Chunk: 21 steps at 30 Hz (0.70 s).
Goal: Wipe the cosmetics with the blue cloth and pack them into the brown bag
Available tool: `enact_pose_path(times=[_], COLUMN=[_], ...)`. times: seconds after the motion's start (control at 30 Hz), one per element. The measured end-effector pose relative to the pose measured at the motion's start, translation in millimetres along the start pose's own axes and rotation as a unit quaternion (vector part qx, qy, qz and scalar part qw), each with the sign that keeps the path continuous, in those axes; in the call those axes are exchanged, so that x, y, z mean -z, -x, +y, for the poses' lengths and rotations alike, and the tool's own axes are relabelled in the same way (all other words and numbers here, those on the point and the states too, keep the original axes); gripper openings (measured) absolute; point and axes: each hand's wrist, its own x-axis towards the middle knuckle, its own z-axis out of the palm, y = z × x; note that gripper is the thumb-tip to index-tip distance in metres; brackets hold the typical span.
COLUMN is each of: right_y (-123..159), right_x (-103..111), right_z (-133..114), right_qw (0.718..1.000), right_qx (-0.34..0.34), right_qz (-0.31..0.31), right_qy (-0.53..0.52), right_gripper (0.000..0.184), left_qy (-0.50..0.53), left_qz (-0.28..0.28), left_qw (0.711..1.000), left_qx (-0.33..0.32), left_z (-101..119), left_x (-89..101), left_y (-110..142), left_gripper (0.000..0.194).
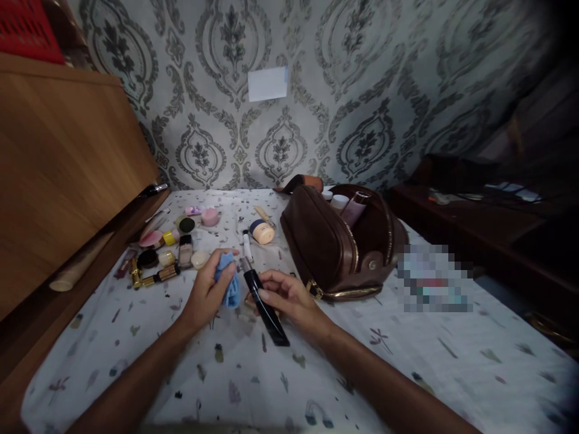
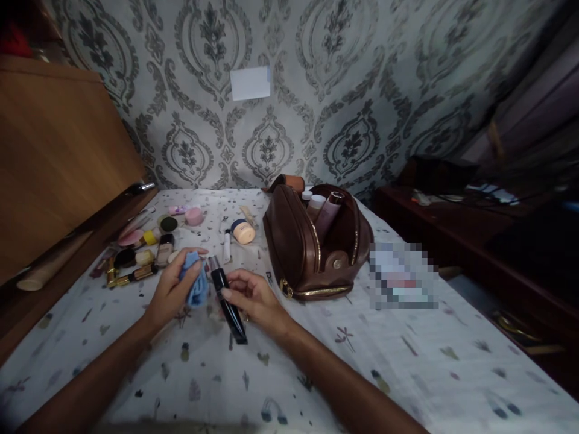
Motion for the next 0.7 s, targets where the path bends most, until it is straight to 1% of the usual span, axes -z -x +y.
enact_pose_path(times=[0.03, 0.1, 0.17, 0.23, 0.33, 0.43, 0.57, 0.63, 0.7], right_y=[0.8, 1.5, 1.3, 0.4, -1.0, -1.8, -1.1, 0.2, 2.0], right_x=[-0.5, -1.2, -1.2, -0.6, 1.0, 2.3, 2.4, 1.7, 1.0], right_z=[-0.7, -1.5, -1.5, -0.8, 0.7, 2.2, 3.1, 1.9, -0.5], right_qw=[1.0, 1.0, 0.999, 0.998, 0.995, 0.988, 0.977, 0.98, 0.991], right_qx=[0.001, 0.015, 0.032, 0.043, 0.053, 0.076, 0.096, 0.091, 0.06], right_qz=[-0.007, -0.009, 0.001, 0.006, 0.001, 0.011, 0.031, 0.032, 0.007], right_qy=[0.009, 0.021, 0.032, 0.047, 0.081, 0.136, 0.188, 0.176, 0.122], right_gripper=[0.039, 0.037, 0.035, 0.036, 0.039, 0.042, 0.041, 0.044, 0.049], left_qy=[0.019, 0.046, 0.062, 0.07, 0.068, 0.049, 0.051, 0.069, 0.092], left_qz=[-0.001, -0.026, -0.057, -0.074, -0.072, -0.055, -0.043, -0.043, -0.051], left_qw=[1.0, 0.999, 0.996, 0.994, 0.994, 0.997, 0.997, 0.996, 0.993], left_qx=[0.006, 0.012, 0.027, 0.043, 0.046, 0.028, 0.03, 0.039, 0.046], left_z=[0.2, 0.2, -0.4, -1.6, -3.9, -5.8, -7.3, -7.3, -6.3], left_x=[2.0, 5.3, 7.5, 8.9, 10.1, 10.3, 9.1, 8.6, 8.6], left_y=[-1.2, -3.6, -5.3, -6.0, -5.7, -5.7, -6.6, -6.9, -7.0], left_gripper=[0.036, 0.041, 0.041, 0.039, 0.036, 0.034, 0.038, 0.038, 0.036])
